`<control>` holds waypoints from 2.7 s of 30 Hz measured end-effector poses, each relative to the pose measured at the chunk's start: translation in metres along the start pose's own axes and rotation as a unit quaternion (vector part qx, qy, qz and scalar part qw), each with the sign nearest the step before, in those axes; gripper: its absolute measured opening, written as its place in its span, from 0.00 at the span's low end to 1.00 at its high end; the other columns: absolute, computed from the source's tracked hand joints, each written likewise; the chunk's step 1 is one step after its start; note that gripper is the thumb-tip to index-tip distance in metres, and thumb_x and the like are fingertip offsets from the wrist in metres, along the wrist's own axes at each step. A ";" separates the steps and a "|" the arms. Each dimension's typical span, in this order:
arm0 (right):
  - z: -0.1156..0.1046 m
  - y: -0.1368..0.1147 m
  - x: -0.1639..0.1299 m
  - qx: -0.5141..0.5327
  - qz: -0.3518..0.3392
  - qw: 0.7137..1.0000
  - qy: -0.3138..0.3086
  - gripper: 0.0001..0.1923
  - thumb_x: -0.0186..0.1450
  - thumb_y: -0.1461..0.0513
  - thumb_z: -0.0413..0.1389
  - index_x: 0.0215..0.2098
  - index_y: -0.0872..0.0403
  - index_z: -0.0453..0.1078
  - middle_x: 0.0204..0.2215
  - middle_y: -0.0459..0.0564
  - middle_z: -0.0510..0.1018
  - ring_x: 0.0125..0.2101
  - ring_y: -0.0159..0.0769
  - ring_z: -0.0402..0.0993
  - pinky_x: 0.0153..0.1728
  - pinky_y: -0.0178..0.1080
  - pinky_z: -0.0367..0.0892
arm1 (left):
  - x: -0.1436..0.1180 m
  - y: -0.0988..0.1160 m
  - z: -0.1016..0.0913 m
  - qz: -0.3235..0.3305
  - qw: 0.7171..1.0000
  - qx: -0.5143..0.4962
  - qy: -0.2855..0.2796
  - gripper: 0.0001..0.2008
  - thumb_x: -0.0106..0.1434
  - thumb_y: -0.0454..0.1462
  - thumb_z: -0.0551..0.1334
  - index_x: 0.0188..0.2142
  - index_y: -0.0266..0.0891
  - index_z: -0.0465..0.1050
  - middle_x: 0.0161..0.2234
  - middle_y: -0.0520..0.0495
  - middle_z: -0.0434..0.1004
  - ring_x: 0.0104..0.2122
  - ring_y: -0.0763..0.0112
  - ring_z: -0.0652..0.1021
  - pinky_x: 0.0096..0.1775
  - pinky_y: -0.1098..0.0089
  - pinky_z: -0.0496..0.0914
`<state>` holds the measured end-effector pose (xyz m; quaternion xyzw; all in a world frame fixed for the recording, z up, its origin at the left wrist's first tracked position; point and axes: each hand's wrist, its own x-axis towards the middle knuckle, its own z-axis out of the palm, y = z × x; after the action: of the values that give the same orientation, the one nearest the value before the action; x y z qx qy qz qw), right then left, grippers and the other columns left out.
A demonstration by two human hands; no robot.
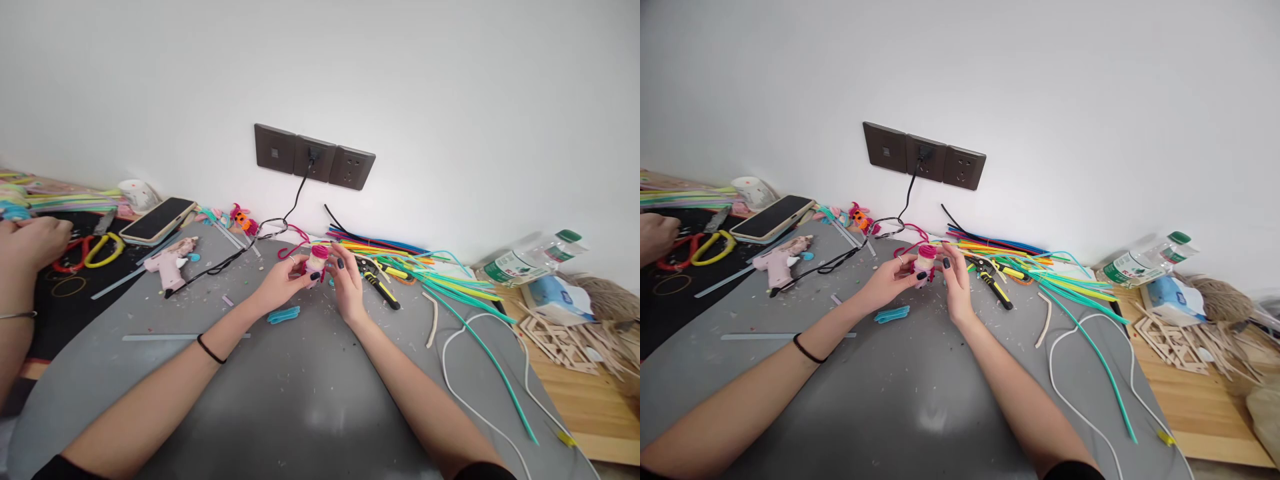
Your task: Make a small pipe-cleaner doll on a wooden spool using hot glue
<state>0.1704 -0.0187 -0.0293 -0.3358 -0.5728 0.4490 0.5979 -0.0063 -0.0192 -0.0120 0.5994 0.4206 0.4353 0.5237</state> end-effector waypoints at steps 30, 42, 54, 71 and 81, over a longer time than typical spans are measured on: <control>-0.002 0.000 0.007 -0.064 -0.115 0.991 0.028 0.20 0.67 0.58 0.65 0.56 0.47 0.71 0.47 0.52 0.82 0.49 0.42 0.80 0.59 0.51 0.71 | -0.003 -0.003 -0.001 0.092 0.978 0.186 0.018 0.21 0.63 0.38 0.63 0.56 0.37 0.76 0.49 0.43 0.85 0.42 0.63 0.83 0.45 0.66 0.77; -0.003 0.001 0.008 -0.056 -0.114 0.991 0.031 0.21 0.67 0.57 0.65 0.57 0.47 0.71 0.46 0.52 0.82 0.49 0.42 0.80 0.59 0.51 0.70 | -0.003 -0.004 0.000 0.087 0.980 0.178 0.017 0.20 0.63 0.37 0.64 0.55 0.38 0.76 0.48 0.43 0.85 0.42 0.63 0.83 0.45 0.65 0.77; -0.002 -0.002 0.007 -0.064 -0.112 0.992 0.007 0.24 0.69 0.57 0.64 0.61 0.46 0.69 0.50 0.53 0.83 0.54 0.43 0.78 0.64 0.53 0.65 | -0.002 -0.004 -0.001 0.074 0.976 0.204 0.024 0.20 0.64 0.36 0.63 0.56 0.38 0.75 0.50 0.41 0.84 0.46 0.60 0.83 0.48 0.62 0.77; -0.001 0.000 0.006 -0.041 -0.104 0.994 0.009 0.27 0.68 0.57 0.65 0.63 0.46 0.66 0.53 0.55 0.82 0.56 0.44 0.78 0.63 0.54 0.66 | -0.002 -0.007 0.000 0.067 0.979 0.188 0.030 0.21 0.64 0.36 0.63 0.56 0.38 0.75 0.50 0.42 0.84 0.44 0.61 0.83 0.47 0.64 0.77; -0.005 0.000 0.007 -0.167 -0.128 0.977 0.019 0.14 0.69 0.55 0.63 0.53 0.46 0.76 0.53 0.54 0.77 0.57 0.45 0.72 0.61 0.54 0.67 | -0.001 -0.006 -0.002 0.089 0.967 0.236 0.040 0.18 0.64 0.34 0.63 0.54 0.38 0.76 0.50 0.42 0.85 0.47 0.59 0.83 0.53 0.61 0.76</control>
<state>0.1745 -0.0117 -0.0271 -0.3630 -0.6665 0.2604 0.5969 -0.0092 -0.0192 -0.0179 0.7231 0.4768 0.3920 0.3101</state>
